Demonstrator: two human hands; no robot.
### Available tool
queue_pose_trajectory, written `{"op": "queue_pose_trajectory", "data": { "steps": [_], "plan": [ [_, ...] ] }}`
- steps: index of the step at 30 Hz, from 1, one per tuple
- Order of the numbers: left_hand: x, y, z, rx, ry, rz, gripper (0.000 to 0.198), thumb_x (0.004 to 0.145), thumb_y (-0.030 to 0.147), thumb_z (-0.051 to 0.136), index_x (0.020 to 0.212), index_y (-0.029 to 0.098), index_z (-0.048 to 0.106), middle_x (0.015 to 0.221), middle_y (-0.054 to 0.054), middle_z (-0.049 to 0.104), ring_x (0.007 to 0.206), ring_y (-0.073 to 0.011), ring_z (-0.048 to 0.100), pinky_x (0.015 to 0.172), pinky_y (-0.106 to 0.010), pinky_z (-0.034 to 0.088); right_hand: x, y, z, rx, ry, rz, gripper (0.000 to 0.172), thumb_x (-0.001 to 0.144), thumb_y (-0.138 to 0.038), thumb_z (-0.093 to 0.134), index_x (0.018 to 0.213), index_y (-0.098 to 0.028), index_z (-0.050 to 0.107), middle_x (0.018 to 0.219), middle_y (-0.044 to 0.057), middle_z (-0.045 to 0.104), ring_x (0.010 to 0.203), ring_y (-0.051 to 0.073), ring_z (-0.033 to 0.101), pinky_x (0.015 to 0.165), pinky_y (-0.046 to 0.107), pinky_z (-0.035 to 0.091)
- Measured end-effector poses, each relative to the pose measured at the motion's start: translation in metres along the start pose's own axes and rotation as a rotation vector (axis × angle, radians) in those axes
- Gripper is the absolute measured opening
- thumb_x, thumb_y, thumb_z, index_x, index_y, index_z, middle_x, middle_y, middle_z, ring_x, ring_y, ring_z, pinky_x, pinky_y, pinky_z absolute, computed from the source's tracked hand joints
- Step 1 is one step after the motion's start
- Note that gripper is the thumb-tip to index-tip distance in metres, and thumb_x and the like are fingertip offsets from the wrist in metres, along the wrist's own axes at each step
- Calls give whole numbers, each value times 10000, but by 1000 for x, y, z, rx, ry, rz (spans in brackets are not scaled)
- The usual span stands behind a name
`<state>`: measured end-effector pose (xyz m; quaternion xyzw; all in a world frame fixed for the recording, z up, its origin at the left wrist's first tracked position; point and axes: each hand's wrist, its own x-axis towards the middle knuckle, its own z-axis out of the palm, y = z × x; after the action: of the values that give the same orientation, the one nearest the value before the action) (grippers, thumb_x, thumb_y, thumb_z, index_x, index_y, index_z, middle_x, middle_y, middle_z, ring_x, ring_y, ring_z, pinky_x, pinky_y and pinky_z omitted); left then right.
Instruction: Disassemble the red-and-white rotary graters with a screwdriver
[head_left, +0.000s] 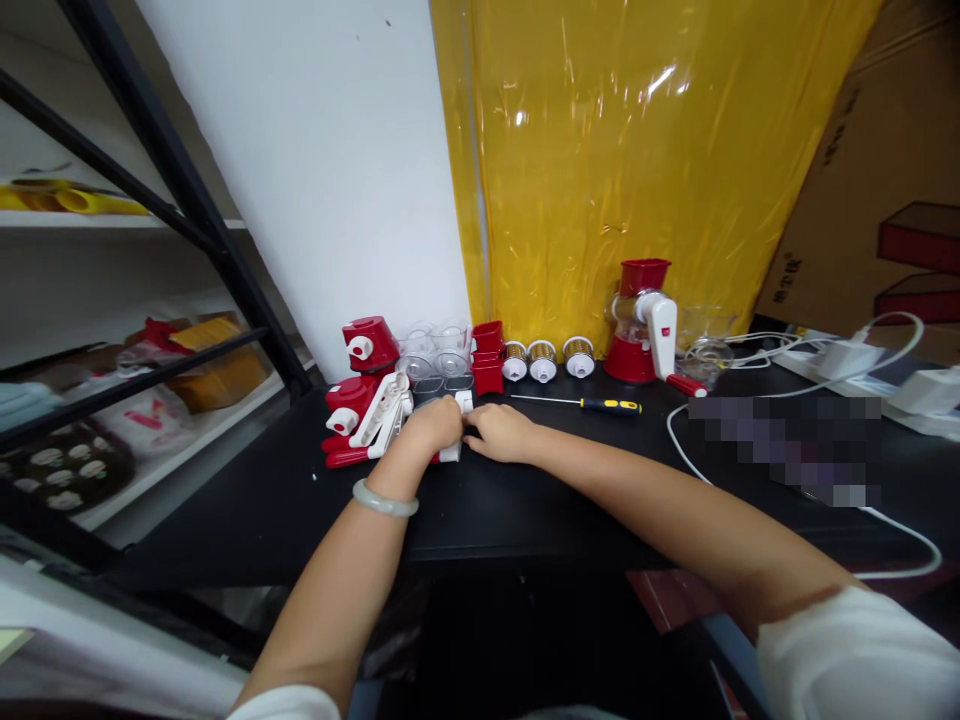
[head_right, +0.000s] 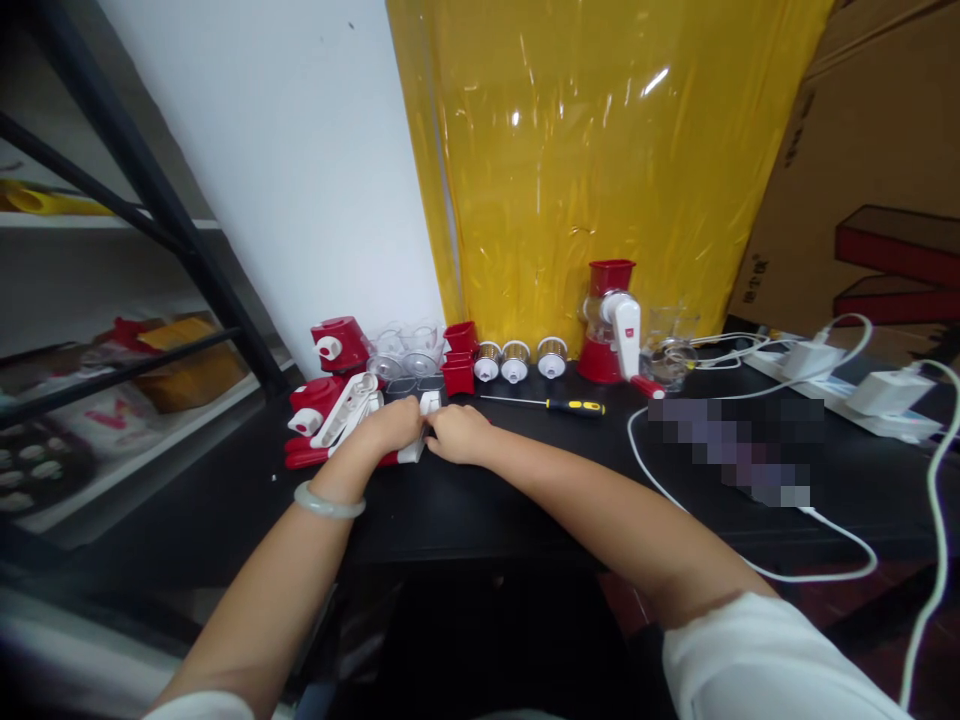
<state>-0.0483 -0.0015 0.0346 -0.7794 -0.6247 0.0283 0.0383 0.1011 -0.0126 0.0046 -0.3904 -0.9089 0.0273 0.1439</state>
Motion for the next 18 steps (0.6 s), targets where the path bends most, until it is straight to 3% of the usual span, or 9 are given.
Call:
{"op": "queue_pose_trajectory", "data": {
  "steps": [7,13,15,18],
  "plan": [
    [-7,2,-7,-5,40,-109,483,943,333,549,1286,-6,571,1180,-318,697,1127,-381,700,890,-418,552,3,-1,1,-39,-64,-5,345,959,-346,559,1203,-146,697,1210,152,728,1154,279,678,925,363,508],
    [-17,7,-17,-8,73,-156,464,921,329,557,1284,42,528,1208,-278,699,1139,-381,691,893,-442,543,-8,5,-12,-63,-97,-66,359,956,-341,560,1224,-150,700,1252,142,716,1157,283,677,926,371,509],
    [-19,8,-19,-7,78,-168,448,933,340,536,1275,51,523,1190,-266,708,1118,-372,701,886,-437,542,-16,14,-31,-66,-25,-72,324,945,-311,564,1178,-150,720,1233,138,724,1133,270,682,928,364,506],
    [-21,9,-21,-10,109,-175,449,946,375,517,1269,63,513,1174,-255,715,1091,-370,710,858,-434,545,-38,45,-75,-34,261,-12,263,935,-236,522,1068,-169,739,1112,111,754,1040,237,693,938,359,496]
  ]
}}
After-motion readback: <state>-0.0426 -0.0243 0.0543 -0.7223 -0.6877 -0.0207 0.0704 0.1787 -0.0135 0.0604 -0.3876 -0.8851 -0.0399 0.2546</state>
